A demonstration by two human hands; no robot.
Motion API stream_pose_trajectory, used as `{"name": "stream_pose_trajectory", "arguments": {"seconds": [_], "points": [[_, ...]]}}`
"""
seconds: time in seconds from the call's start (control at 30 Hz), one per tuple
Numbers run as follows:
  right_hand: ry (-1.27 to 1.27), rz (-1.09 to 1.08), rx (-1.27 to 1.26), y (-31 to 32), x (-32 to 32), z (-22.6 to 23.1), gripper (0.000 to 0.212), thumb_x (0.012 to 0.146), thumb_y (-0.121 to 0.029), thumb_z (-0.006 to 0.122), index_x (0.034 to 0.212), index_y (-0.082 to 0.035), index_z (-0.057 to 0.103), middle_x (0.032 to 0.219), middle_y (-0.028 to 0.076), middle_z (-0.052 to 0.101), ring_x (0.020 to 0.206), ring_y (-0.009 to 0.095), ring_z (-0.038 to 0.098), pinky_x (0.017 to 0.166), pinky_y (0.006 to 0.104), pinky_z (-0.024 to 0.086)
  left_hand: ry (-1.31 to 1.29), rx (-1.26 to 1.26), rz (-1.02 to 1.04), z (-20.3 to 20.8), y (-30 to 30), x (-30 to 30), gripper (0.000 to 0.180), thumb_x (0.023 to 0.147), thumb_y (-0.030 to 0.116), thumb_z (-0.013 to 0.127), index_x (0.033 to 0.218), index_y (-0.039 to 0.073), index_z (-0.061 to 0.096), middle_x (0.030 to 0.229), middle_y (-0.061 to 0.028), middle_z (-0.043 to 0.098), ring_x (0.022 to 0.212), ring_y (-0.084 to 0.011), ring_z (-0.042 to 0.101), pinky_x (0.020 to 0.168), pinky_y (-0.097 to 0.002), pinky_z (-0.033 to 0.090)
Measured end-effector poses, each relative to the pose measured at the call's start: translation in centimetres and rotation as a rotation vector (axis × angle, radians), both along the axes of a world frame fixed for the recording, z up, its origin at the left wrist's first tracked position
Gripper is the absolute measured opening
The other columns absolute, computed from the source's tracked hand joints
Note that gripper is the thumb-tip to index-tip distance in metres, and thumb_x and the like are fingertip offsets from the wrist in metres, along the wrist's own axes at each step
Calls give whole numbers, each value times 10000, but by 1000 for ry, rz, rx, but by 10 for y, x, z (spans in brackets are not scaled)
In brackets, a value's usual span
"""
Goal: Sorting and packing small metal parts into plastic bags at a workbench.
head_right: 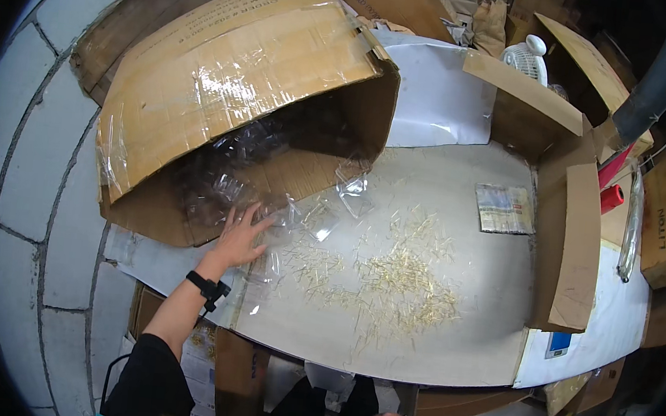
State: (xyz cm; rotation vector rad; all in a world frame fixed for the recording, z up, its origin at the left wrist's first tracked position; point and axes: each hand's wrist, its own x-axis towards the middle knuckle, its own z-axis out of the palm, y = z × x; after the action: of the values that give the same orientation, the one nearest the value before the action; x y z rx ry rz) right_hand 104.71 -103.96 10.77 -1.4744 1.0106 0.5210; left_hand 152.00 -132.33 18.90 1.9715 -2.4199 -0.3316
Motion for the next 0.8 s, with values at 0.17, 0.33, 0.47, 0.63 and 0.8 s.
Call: {"name": "stream_pose_trajectory", "arguments": {"seconds": [0.17, 0.33, 0.47, 0.63, 0.8], "points": [[-137, -213, -373, -156, 42, 104, 323, 846, -266, 596, 1111, -82, 616, 1077, 132, 638, 1009, 277, 607, 872, 342, 469, 71, -234, 64, 5, 51, -22, 594, 728, 200, 662, 1279, 87, 473, 1421, -200, 258, 1319, -352, 273, 1075, -535, 187], [-363, -540, -973, -369, 103, 53, 536, 795, -207, 648, 1288, -99, 467, 1164, 197, 541, 1039, 355, 556, 872, 392, 464, 385, -352, 447, -23, 141, -67, 567, 743, 128, 633, 1265, 5, 447, 1414, -226, 246, 1321, -406, 224, 1047, -540, 212], [15, -424, -1040, -466, 167, 32, 610, 707, -162, 651, 1292, -167, 479, 1130, 209, 571, 1059, 358, 548, 906, 411, 456, 324, -245, 534, -39, 193, -96, 587, 753, 127, 630, 1290, 12, 421, 1422, -258, 203, 1333, -443, 161, 1060, -536, 187], [5, -232, -1010, -419, 260, 7, 278, 721, -95, 594, 986, -21, 633, 1050, 206, 607, 992, 330, 589, 830, 409, 493, 311, -188, 532, -56, 188, -84, 588, 767, 142, 625, 1300, 17, 411, 1438, -259, 173, 1350, -444, 108, 1064, -546, 172], [-225, -188, -1133, -350, 305, 2, 620, 659, 65, 530, 1250, -118, 483, 880, 193, 614, 855, 382, 596, 742, 441, 488, 330, -273, 541, -65, 151, -70, 581, 770, 150, 630, 1291, 15, 411, 1447, -243, 170, 1351, -439, 114, 1066, -555, 158]]}}
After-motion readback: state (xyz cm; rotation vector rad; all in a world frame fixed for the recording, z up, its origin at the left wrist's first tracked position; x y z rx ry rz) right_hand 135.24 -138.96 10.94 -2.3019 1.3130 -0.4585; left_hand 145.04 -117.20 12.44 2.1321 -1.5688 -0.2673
